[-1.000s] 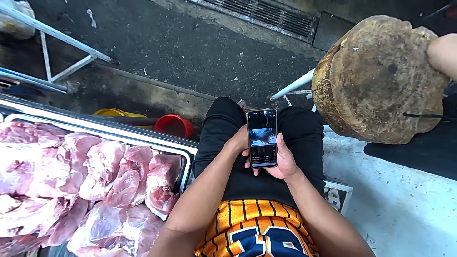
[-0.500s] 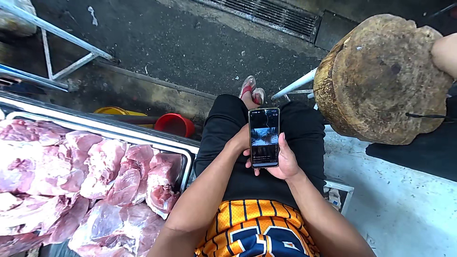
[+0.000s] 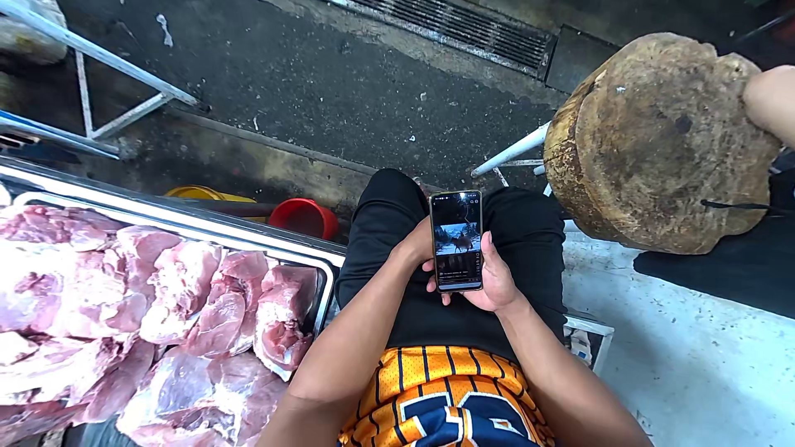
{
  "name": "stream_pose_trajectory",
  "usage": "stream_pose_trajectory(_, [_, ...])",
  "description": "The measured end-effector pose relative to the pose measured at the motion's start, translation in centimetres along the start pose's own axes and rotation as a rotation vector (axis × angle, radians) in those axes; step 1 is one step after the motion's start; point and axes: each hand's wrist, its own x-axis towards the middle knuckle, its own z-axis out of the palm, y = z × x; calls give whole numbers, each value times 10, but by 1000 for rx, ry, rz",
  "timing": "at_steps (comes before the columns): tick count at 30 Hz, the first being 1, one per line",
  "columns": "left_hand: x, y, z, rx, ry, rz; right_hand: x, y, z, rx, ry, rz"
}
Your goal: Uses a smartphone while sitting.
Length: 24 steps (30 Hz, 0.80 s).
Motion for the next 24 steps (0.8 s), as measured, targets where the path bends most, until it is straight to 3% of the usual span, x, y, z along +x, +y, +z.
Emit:
stream_pose_trajectory(4, [0,3,0,-45,-10,-121,1,-1,0,24,-11,2])
stream_pose_trajectory(24, [-2,5,0,59,1,-70,0,1,-2,21,-19,-7])
